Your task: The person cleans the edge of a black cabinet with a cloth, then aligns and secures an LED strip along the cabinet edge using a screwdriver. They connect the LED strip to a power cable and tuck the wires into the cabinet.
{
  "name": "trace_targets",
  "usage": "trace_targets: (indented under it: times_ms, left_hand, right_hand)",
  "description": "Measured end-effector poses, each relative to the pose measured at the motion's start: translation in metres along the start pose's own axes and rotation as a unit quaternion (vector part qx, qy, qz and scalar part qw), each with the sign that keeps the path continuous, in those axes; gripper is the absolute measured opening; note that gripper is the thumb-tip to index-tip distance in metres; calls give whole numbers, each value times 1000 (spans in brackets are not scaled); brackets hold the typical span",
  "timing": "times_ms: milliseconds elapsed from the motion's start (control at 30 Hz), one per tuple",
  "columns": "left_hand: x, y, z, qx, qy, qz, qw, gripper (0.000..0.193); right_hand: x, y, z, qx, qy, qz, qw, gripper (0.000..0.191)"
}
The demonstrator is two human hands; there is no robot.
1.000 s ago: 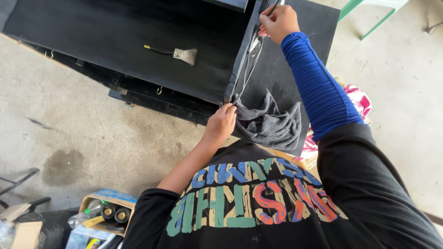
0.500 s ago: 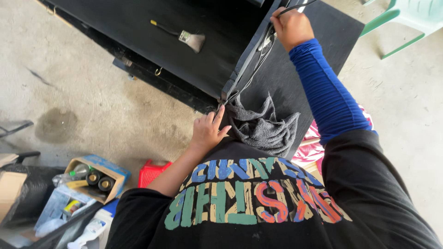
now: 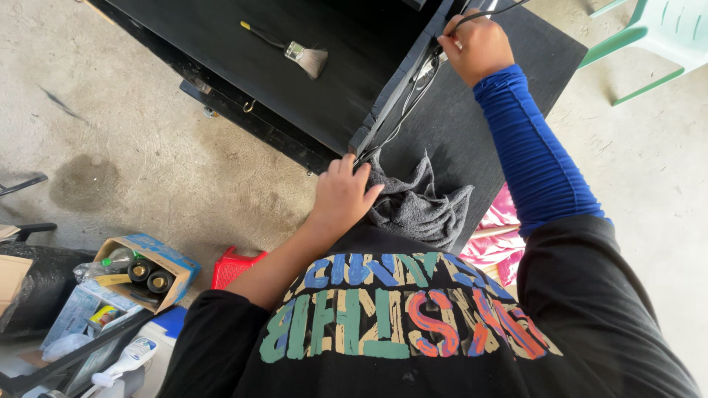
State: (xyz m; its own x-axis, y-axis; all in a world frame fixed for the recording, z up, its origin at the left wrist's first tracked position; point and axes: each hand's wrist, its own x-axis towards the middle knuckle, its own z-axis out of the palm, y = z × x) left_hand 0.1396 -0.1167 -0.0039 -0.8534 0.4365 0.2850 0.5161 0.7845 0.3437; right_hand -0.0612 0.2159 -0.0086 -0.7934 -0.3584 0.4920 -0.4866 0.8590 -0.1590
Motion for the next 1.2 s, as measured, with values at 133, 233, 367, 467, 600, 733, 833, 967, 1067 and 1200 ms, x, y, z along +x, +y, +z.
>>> trace_targets:
  times_ms: [133,233,367,467,600,733,833,967,1067,1200]
  left_hand:
    - [53,16,3,-195,-61,-47,978,38]
    - [111,17,33,-234,-2,-24,972,56]
    - [163,20,81,-241,-23,-45,969,68]
    - [173,20,106,-280,-2,-39,959,80]
    - [180,18,117,-364,29,-33,931,85]
    - [185,12,116,-375,23,-37,926,73]
    - [188,10,114,-372,38,-43,926,65]
    - [191,11,112,-307,39,-70,948,51]
    - [193,11,110,-258,43,-67,963,48]
    - [194,7,108,-236,5,-84,968,48]
  right_hand:
    - [3,-9,2,-72,15,-9,997,11]
    - [6,-16,1,-78,-28,15,996,8]
    - [10,-24,0,-126,-27,30,991,11]
    - [13,-27,0,-125,-19,24,992,10]
    - [12,-26,-5,-70,-65,36,995,9]
    - [10,-28,-9,-60,-117,54,990,9]
    - [7,-30,-13,-30,-82,48,995,18]
    - [-3,-36,-23,61,-25,51,996,23]
    - [-14,-47,-27,160,30,92,982,34]
    - [-34,-65,-16,259,116,197,938,31]
